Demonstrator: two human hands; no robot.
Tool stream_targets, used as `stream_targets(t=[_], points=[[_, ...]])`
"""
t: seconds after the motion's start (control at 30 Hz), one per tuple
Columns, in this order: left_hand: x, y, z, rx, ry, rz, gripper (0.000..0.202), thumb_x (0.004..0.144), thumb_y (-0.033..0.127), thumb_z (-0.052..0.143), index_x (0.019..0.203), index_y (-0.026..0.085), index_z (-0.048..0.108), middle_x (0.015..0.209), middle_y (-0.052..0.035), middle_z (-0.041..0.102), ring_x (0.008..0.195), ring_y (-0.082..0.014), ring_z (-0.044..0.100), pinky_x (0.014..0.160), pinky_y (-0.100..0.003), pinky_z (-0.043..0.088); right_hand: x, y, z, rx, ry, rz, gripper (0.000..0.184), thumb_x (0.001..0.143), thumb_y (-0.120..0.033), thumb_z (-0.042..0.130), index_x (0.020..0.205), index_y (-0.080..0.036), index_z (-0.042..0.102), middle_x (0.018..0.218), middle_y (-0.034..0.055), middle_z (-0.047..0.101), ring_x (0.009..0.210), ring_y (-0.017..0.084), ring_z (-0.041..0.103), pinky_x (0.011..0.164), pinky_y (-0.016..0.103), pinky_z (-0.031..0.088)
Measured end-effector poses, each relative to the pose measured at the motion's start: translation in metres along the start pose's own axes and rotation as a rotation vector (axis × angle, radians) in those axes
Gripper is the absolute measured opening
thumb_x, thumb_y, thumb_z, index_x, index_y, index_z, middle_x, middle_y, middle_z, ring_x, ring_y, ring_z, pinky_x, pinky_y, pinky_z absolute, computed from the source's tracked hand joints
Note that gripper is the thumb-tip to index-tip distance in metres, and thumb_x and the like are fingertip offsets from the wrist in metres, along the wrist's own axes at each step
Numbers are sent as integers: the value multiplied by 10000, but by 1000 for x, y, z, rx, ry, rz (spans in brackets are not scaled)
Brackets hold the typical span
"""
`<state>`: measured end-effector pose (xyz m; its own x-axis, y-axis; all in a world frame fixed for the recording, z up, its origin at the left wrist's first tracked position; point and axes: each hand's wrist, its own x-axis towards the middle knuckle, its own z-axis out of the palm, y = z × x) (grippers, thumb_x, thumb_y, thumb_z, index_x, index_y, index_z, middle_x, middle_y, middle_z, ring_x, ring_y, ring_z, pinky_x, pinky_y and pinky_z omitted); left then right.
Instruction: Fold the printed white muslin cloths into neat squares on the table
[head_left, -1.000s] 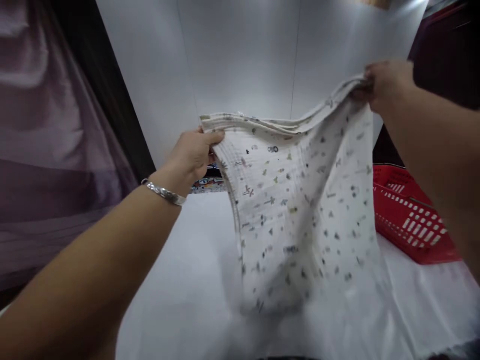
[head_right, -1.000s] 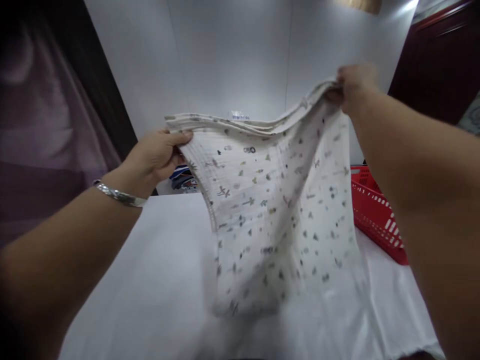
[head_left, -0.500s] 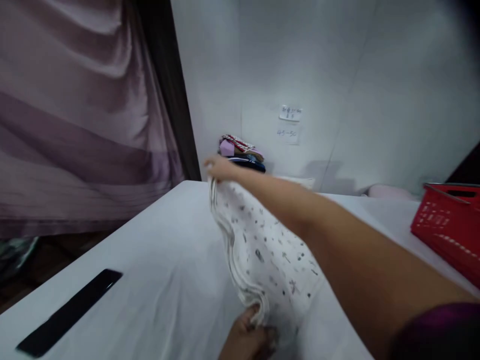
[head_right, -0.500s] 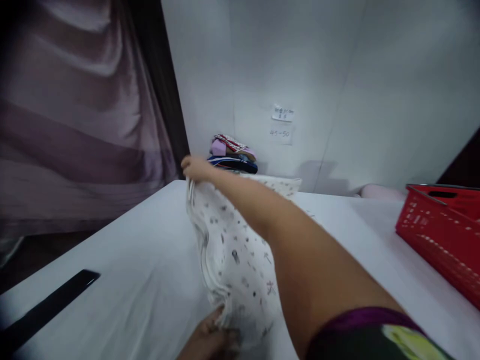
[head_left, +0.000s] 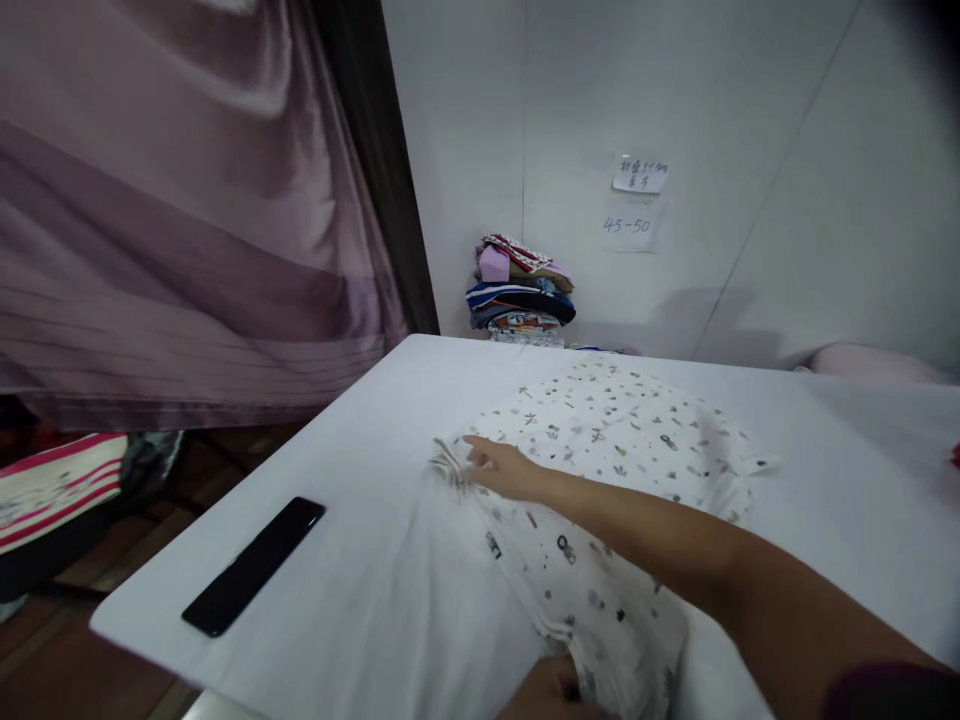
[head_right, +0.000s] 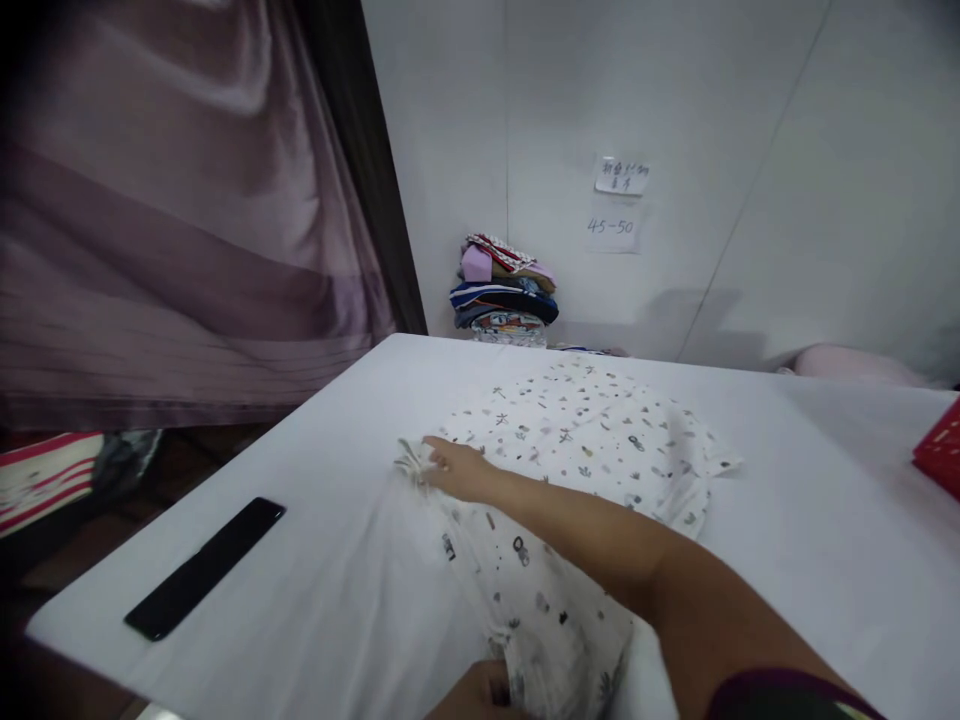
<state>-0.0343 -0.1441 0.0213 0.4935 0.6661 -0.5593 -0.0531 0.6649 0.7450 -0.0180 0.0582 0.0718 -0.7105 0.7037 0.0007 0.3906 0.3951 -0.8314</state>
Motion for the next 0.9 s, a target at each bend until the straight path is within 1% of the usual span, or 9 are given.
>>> stream_targets(t=[0.07,0.17,0.27,0.33,0.47,0.57,0.7,0.83,0.9], points=[[-11,9,6,-49,13,28,247,560,243,708,785,142,707,701,-13,665,787,-202,623,801,-317,441,-52,-1,-14,73,36,21,477,846,-373,542,1298,-227,499,1197,80,592,1039,207,571,855,333,489],[-22,23,15,-254,-70,131,292,598,204,665,877,121,694,791,-49,684,765,-185,628,794,-310,451,-152,-4,-30,90,1,16,353,898,-385,468,1194,-239,594,1113,66,642,1002,208,604,860,353,505],[-21,30,25,-393,-73,107,338,608,249,649,912,104,673,769,-80,675,635,-163,611,628,-278,463,-240,-2,-29,-13,133,-54,407,899,-364,479,1297,-281,498,1146,59,637,1048,204,601,868,332,518],[-18,33,33,-395,-41,51,338,598,271,637,882,91,667,690,-75,649,542,-146,580,515,-242,413,-274,3,-18,-238,188,-176,571,820,-335,603,1360,-289,421,1231,69,592,1096,225,578,882,319,516],[-16,40,49,-393,82,85,238,538,238,626,731,99,635,528,1,535,409,-83,438,416,-210,249,-282,10,7,-647,355,-357,698,793,-187,591,1430,-230,308,1252,96,573,1114,243,560,935,367,483],[-24,46,52,-396,95,131,155,534,226,629,633,130,559,476,50,449,390,-37,304,424,-210,137,-270,8,13,-747,428,-408,695,815,-164,542,1448,-181,256,1217,118,592,1096,247,567,935,402,475],[-38,48,50,-370,104,141,178,566,254,647,654,145,538,501,69,422,402,-27,254,445,-219,87,-263,6,11,-681,387,-447,635,834,-150,498,1433,-190,289,1170,110,625,1031,215,608,874,347,515],[-49,45,46,-311,78,145,244,631,365,634,702,137,581,513,60,418,391,-35,258,433,-222,96,-260,10,11,-500,290,-369,566,849,-143,448,1400,-241,360,1152,78,644,989,191,638,818,302,541],[-51,44,36,-179,103,166,321,690,446,578,730,131,622,526,39,458,389,-50,298,420,-221,151,-259,10,9,-400,245,-318,505,858,-184,466,1353,-277,438,1127,56,660,974,197,648,820,306,541]])
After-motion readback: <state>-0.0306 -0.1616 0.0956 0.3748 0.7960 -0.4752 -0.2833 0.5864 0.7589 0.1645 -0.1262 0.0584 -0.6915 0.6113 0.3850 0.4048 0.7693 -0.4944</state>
